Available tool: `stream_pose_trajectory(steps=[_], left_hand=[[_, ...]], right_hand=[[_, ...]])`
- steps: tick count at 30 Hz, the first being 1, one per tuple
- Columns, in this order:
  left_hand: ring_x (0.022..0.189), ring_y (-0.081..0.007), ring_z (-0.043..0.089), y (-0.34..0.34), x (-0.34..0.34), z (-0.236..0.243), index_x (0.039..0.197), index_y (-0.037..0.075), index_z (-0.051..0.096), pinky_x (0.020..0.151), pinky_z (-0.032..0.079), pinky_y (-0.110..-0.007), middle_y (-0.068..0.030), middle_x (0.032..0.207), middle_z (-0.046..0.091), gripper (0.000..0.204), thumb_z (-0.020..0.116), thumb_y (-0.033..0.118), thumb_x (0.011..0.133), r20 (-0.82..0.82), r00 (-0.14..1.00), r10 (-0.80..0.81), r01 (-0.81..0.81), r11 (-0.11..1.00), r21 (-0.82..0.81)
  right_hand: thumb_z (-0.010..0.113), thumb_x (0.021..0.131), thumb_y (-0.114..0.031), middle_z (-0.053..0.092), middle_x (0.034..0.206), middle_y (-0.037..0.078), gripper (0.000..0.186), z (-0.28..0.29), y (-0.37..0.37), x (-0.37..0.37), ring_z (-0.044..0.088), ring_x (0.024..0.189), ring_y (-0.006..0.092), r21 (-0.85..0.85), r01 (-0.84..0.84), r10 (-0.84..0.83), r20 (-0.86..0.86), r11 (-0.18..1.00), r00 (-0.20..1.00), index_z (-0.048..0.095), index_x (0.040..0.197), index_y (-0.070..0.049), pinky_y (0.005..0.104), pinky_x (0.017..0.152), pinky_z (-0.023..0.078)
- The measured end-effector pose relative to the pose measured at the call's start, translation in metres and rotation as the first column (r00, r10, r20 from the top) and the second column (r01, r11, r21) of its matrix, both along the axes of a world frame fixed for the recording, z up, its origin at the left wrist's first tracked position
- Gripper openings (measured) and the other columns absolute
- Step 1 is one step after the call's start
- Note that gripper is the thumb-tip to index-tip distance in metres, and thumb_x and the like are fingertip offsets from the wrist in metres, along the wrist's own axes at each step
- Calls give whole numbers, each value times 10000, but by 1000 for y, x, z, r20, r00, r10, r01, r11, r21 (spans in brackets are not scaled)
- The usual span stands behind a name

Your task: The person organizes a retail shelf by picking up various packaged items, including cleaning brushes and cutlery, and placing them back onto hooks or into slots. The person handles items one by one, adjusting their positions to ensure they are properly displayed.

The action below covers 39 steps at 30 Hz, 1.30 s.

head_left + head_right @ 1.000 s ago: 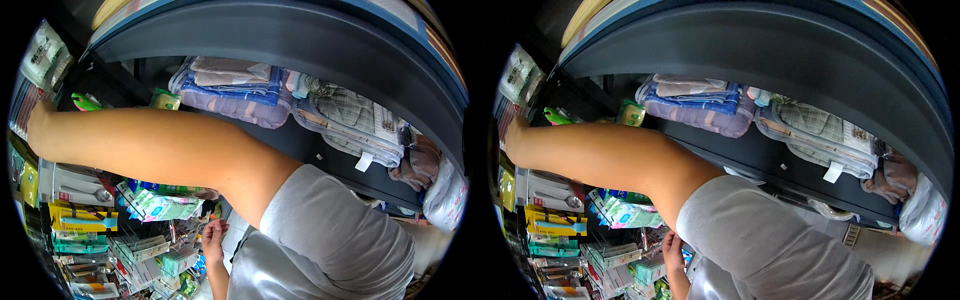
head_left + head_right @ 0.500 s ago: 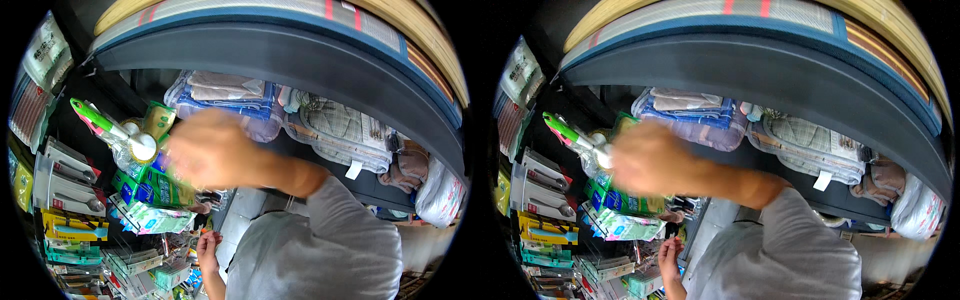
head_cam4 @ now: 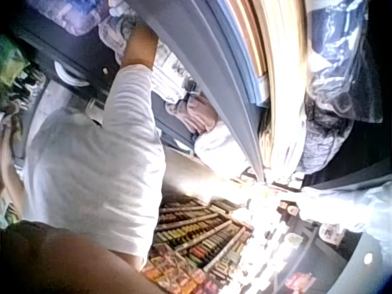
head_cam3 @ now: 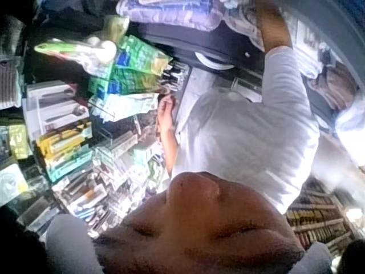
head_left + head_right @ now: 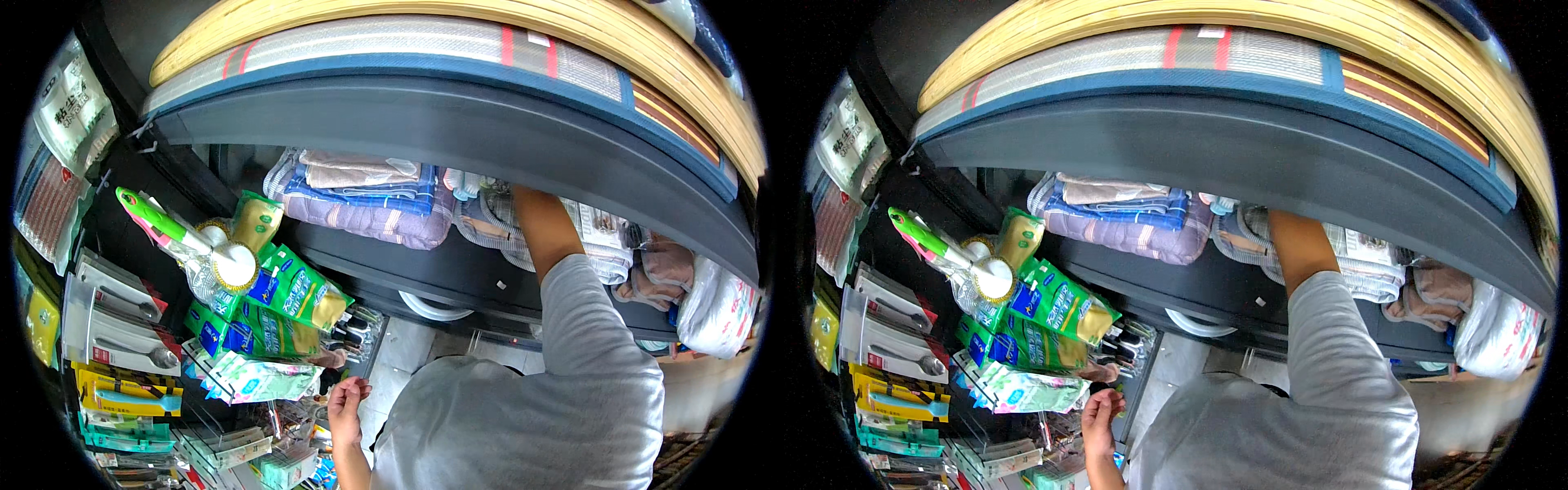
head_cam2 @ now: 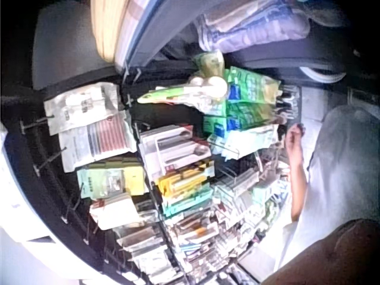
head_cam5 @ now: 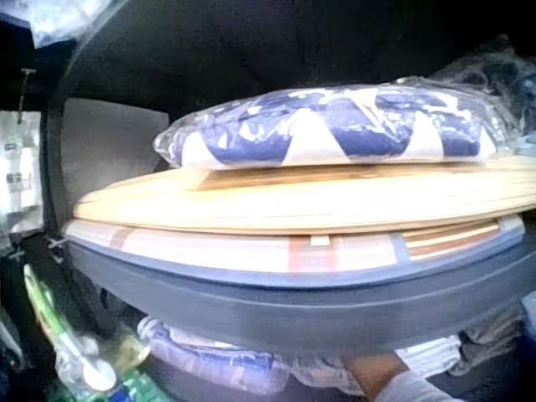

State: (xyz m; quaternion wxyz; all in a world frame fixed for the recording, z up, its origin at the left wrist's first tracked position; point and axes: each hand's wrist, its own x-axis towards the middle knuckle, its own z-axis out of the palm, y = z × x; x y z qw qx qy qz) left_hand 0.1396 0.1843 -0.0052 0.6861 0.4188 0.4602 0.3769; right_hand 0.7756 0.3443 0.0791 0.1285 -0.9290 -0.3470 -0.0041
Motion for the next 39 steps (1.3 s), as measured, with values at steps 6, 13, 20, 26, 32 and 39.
stream_pose_trajectory(steps=[6,13,20,26,32,39], left_hand=[[916,-186,626,-5,-12,-8,1126,4,577,841,486,-312,-120,1038,653,254,563,187,950,17,1000,7,-6,998,-57],[944,-179,616,-2,-15,-4,1142,-18,562,881,476,-307,-114,1056,643,277,560,184,953,63,998,-17,21,998,-55],[984,-184,603,12,-1,9,1142,3,561,899,469,-317,-102,1069,632,285,562,219,956,66,994,-88,88,996,6],[993,-169,591,29,13,57,1165,11,549,899,461,-308,-69,1063,627,310,548,245,962,5,997,-74,71,976,204],[537,-118,554,43,-1,108,1009,34,503,478,450,-241,-50,790,595,190,516,221,977,140,988,61,-104,941,323],[769,-79,563,53,-15,136,1157,3,533,624,460,-223,-41,945,608,254,506,186,982,9,962,272,-245,850,467]], right_hand=[[593,856,-248,616,823,72,295,6,-32,22,587,670,189,169,-54,69,-80,984,994,609,1087,-64,324,583,473],[591,859,-229,594,798,52,315,49,-97,-37,566,638,157,717,-42,527,-470,696,708,591,1129,-66,295,541,461],[637,849,-175,587,769,34,350,58,-131,-250,543,548,107,653,177,635,-758,737,152,532,1162,-56,236,506,468],[534,939,-128,579,884,43,354,-4,-108,-410,540,641,103,754,-160,597,-614,638,-515,446,1269,-33,258,597,464],[517,977,-207,583,843,32,258,-20,-97,-485,572,706,97,820,-308,479,-542,483,-691,453,1160,-36,262,649,493],[500,986,-210,586,1073,43,370,-12,-88,-511,600,931,123,859,-222,578,-481,461,-659,423,1284,-4,295,823,507]])
